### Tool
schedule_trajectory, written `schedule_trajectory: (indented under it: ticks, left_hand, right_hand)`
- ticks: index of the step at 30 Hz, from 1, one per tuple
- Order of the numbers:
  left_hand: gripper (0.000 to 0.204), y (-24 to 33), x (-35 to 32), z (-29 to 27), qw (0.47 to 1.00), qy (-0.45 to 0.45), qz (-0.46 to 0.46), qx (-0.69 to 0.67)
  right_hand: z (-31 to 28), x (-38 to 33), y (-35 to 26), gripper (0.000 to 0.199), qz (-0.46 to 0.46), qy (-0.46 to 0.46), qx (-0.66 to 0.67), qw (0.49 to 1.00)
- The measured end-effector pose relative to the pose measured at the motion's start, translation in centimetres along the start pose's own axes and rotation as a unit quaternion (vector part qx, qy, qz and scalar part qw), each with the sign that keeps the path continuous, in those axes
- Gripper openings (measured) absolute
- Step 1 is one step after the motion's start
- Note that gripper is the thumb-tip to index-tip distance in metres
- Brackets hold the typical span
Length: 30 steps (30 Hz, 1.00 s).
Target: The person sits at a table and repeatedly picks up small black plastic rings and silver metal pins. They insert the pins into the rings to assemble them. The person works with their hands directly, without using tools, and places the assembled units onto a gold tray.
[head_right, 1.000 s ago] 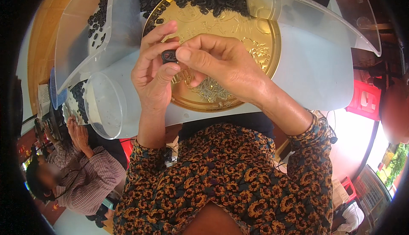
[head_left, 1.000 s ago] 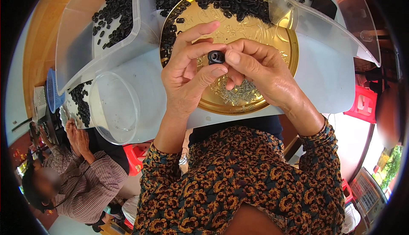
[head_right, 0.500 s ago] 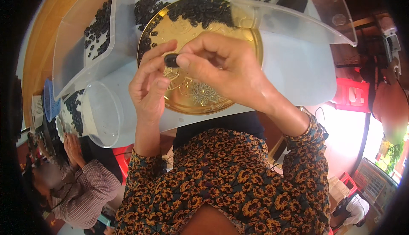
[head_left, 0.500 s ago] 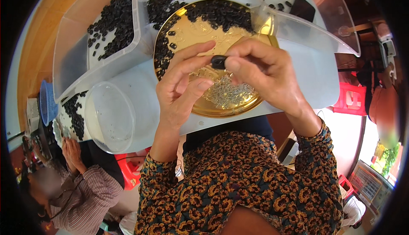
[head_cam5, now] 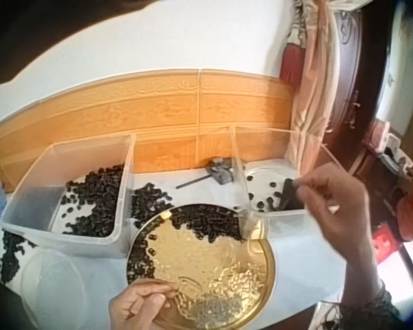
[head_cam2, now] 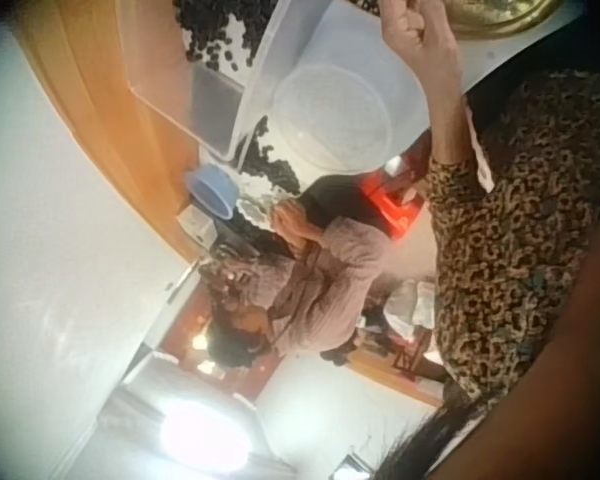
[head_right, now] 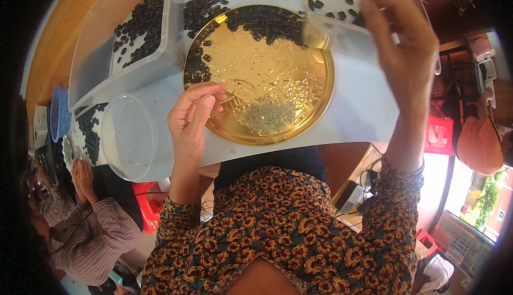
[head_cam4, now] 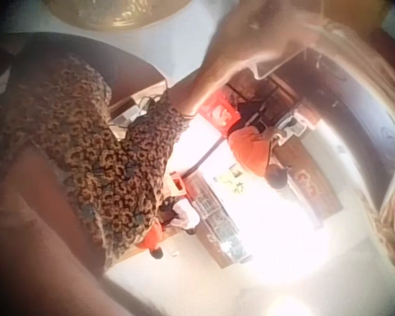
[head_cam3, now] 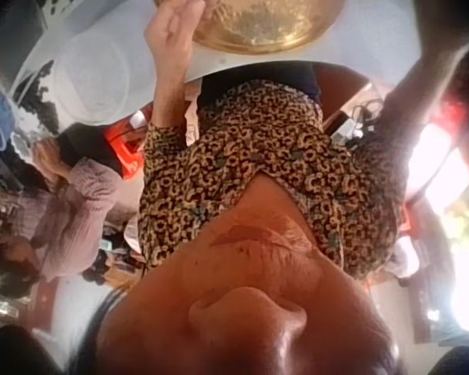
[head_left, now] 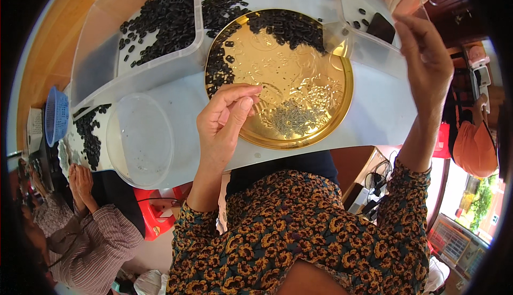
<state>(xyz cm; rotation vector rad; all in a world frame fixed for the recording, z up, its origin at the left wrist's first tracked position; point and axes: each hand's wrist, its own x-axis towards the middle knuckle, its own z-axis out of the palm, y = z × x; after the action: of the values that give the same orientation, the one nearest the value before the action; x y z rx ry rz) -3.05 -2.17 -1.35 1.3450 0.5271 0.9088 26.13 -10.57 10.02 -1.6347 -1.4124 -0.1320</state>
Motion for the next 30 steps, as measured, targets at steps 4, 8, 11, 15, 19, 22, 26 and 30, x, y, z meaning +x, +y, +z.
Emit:
schedule_trajectory:
  ticks: [4,8,11,15,19,22,26,30]
  left_hand:
    - [0.018,-0.2,-0.4,-0.2,0.999,0.025,-0.026,-0.009]
    - [0.020,0.1,-0.3,0.2,0.998,0.029,-0.045,-0.012]
    - [0.020,0.5,-0.4,0.2,0.999,0.031,-0.039,-0.009]
    - [0.020,0.4,-0.2,0.5,0.999,0.026,-0.039,-0.021]
    - [0.020,0.9,-0.3,0.4,0.997,0.012,-0.060,-0.044]
    - [0.020,1.0,-0.4,0.6,0.997,0.014,-0.058,-0.051]
    - [0.020,1.2,-0.4,0.6,0.997,0.007,-0.058,-0.044]
    - [0.019,1.0,-0.3,0.8,0.998,0.022,-0.059,-0.030]
  right_hand:
    - [5.1,-1.3,-2.3,0.013,-0.065,-0.158,0.041,0.984]
    - [11.2,-2.0,-1.6,0.013,-0.106,-0.274,0.029,0.955]
    - [15.3,-1.0,-0.6,0.018,-0.109,-0.304,0.029,0.946]
    - [19.5,0.6,0.0,0.022,-0.076,-0.264,-0.015,0.962]
    - [21.1,0.9,-0.1,0.023,-0.105,-0.280,-0.078,0.951]
    - [21.5,0.6,-0.2,0.022,-0.112,-0.296,-0.093,0.944]
    - [21.5,0.9,0.1,0.019,-0.064,-0.330,-0.038,0.941]
    - [21.0,1.2,0.8,0.018,-0.030,-0.377,-0.017,0.926]
